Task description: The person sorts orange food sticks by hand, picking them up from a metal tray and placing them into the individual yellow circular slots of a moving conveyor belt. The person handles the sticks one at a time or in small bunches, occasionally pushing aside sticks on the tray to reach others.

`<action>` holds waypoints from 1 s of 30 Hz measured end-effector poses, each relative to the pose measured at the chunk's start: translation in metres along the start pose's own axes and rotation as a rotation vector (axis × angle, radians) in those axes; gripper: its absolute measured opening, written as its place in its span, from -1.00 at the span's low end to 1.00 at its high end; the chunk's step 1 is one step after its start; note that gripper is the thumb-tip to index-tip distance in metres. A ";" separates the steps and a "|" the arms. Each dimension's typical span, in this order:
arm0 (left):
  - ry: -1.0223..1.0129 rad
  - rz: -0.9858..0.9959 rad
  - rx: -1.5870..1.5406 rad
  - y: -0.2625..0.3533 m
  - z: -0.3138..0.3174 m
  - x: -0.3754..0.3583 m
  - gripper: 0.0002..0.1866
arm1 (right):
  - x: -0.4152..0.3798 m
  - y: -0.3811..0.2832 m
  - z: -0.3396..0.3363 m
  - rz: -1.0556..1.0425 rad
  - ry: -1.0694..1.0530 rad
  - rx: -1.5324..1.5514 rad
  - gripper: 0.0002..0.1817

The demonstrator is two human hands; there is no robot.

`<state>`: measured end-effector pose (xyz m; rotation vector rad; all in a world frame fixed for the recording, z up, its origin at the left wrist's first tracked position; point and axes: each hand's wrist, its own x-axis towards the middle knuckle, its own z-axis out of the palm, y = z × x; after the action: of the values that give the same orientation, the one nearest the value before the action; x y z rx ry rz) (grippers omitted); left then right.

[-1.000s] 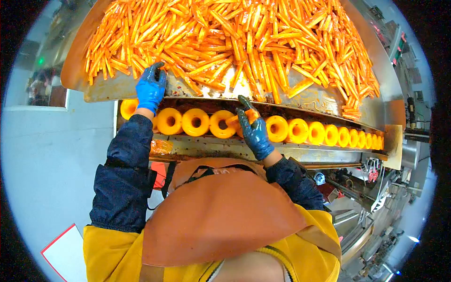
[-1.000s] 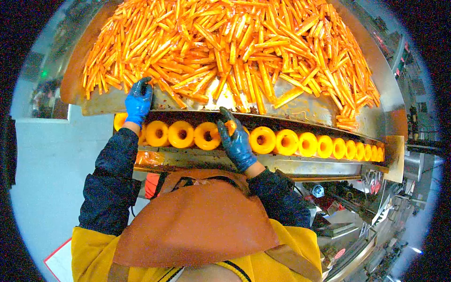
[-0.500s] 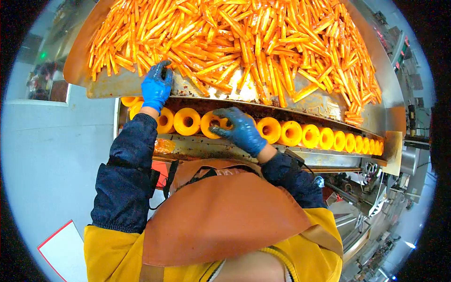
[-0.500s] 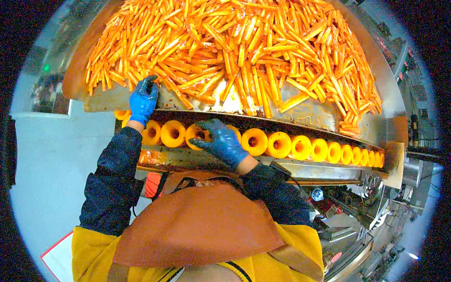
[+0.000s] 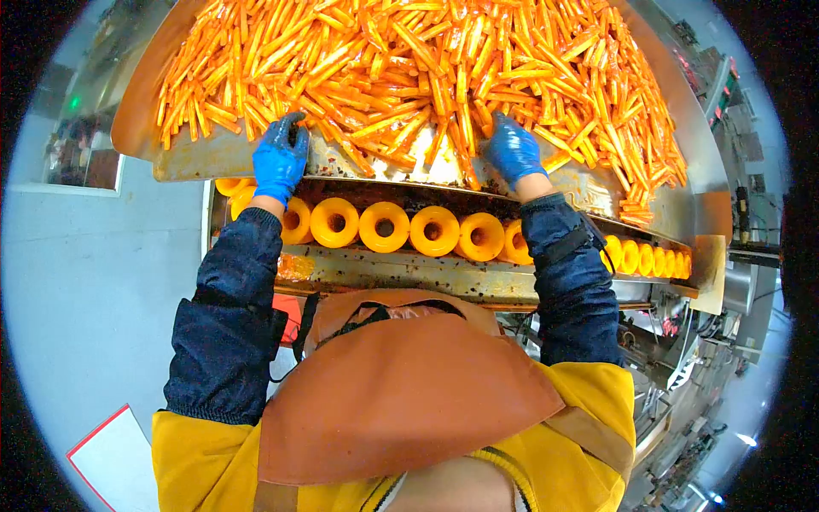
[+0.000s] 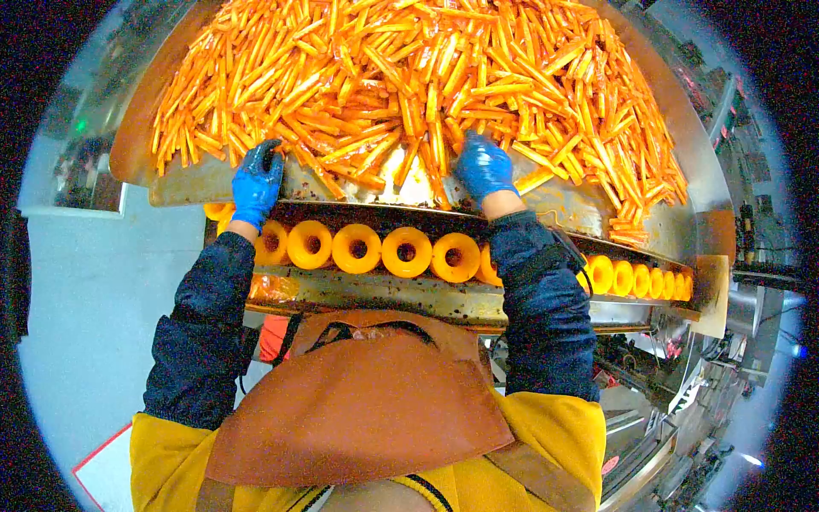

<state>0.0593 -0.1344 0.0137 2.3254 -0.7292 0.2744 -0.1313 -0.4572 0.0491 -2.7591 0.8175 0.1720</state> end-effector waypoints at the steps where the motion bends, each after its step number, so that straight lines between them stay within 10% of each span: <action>1: 0.004 0.001 -0.001 0.001 0.000 0.000 -0.76 | -0.002 0.006 -0.002 -0.002 0.003 -0.001 -0.37; 10: -0.008 -0.017 -0.008 0.003 -0.002 -0.001 -0.75 | -0.092 -0.022 -0.017 0.094 0.203 1.733 -0.64; 30: -0.004 -0.020 0.021 0.003 -0.002 -0.001 -0.76 | -0.152 -0.031 0.065 0.139 -0.121 1.388 -0.72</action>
<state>0.0569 -0.1348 0.0167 2.3525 -0.7074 0.2695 -0.2440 -0.3354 0.0215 -1.3766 0.6782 -0.1618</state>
